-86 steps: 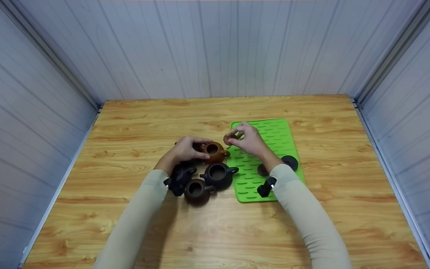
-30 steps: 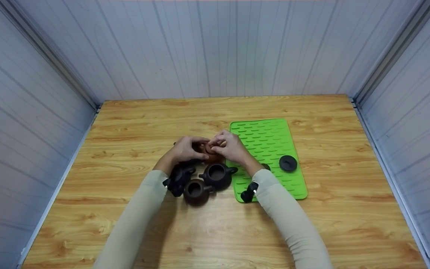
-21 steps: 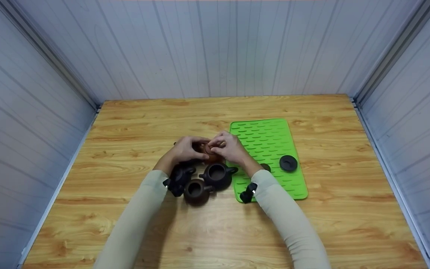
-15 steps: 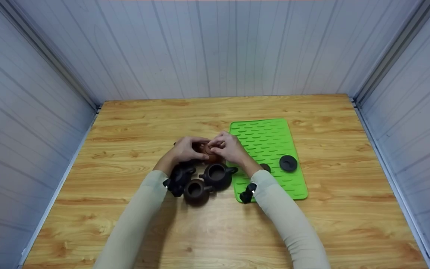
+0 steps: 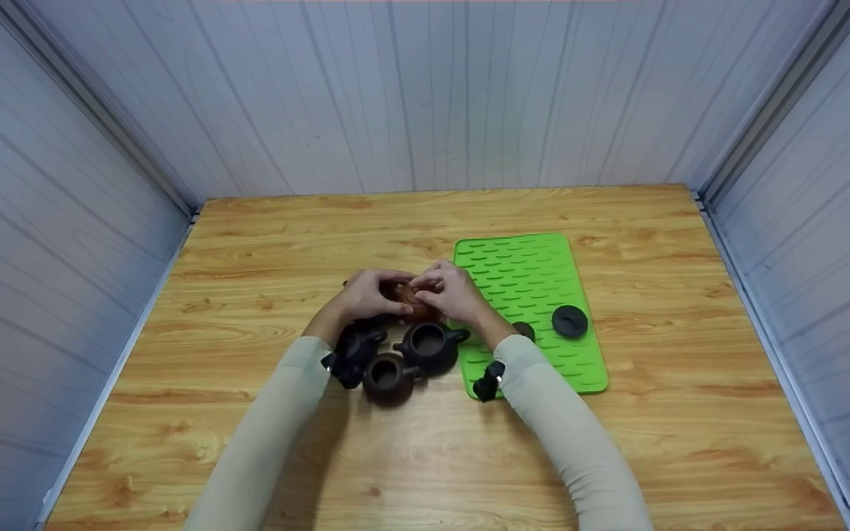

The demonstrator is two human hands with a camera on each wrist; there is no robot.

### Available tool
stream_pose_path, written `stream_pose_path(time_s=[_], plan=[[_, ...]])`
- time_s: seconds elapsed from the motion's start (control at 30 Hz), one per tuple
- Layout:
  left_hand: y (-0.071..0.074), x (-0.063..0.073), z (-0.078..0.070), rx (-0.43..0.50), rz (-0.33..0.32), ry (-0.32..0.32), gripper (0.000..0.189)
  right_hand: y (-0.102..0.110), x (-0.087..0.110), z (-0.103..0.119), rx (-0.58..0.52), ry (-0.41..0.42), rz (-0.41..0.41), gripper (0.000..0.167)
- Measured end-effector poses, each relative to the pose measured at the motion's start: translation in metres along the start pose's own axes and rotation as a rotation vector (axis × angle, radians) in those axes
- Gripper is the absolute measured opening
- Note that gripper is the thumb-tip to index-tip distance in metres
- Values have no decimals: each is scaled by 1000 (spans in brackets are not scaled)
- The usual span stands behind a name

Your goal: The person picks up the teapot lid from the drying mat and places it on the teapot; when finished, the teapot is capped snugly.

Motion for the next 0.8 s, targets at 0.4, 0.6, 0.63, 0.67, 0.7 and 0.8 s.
stream_pose_path(time_s=[0.4, 0.6, 0.63, 0.67, 0.7, 0.8], plan=[[16, 22, -24, -22, 87, 52, 63, -4, -2, -2, 2, -38, 8, 23], [25, 30, -22, -18, 39, 35, 57, -4, -3, 1, -1, -48, 17, 25], [26, 31, -21, -11, 23, 34, 57, -3, -3, 1, -1, -47, 17, 25], [28, 33, -20, -8, 6, 32, 57, -3, -3, 1, -3, -49, 17, 25], [31, 35, -20, -4, -11, 30, 57, -3, -4, 1, -1, -46, 18, 25], [37, 41, -20, -8, -75, 15, 57, -2, -4, 0, -1, -39, 20, 27]])
Point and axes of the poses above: each hand's wrist, its own x-axis away from the middle knuckle, its own y-axis out of the back of the hand, z = x × y, the point moved 7 cm from there along -x, towards the middle knuckle, and after that the axes turned 10 degrees about y, right-handed, at the moved point
